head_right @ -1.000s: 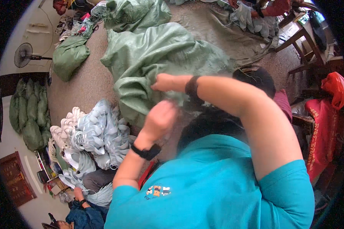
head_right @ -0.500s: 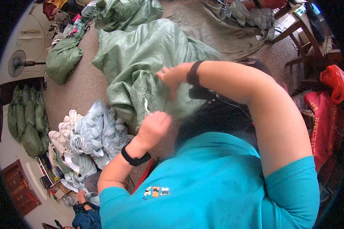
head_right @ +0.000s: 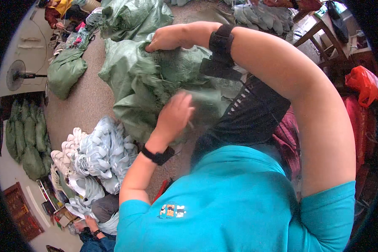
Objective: The person sits on the floor in a workshop and laces a light-colored sneaker. They pull the laces through the eyelets, tighten them, and tie a knot. The person handles the shoe and laces by hand, working on a single shoe at a time.
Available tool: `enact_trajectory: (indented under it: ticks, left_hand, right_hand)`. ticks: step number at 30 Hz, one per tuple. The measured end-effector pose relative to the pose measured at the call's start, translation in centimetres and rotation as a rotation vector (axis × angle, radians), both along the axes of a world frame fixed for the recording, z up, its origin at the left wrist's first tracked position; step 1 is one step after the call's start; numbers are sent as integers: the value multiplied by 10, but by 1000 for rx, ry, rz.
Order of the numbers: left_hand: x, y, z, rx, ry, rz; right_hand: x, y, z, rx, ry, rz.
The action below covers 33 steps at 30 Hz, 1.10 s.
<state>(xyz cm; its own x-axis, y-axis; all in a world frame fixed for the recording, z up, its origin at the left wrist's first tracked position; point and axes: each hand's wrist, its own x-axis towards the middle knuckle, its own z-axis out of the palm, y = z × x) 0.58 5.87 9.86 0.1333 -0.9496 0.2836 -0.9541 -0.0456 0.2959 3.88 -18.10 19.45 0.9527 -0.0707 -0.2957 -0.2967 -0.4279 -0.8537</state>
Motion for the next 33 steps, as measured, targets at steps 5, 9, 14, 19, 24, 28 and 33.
enact_trajectory:
  ticks: [5,9,14,19,24,28,33]
  left_hand:
    - [12,2,-3,557,-173,224]
    - [25,76,17,859,-298,-9]
    - [49,152,49,1292,-245,-276]
    - [120,240,-12,1312,-16,356]
    - [124,169,-39,1193,298,600]
    - [133,109,4,683,474,569]
    - [142,128,-36,195,351,864]
  right_hand:
    - [6,-29,14,85,98,78]
    - [17,-52,16,-2,223,340]
    - [5,-17,6,-283,409,787]
    - [7,10,-80,-408,193,848]
    - [20,-30,-72,-731,280,850]
    - [75,-133,-30,-551,164,6]
    - [61,-73,-83,-830,-906,-408]
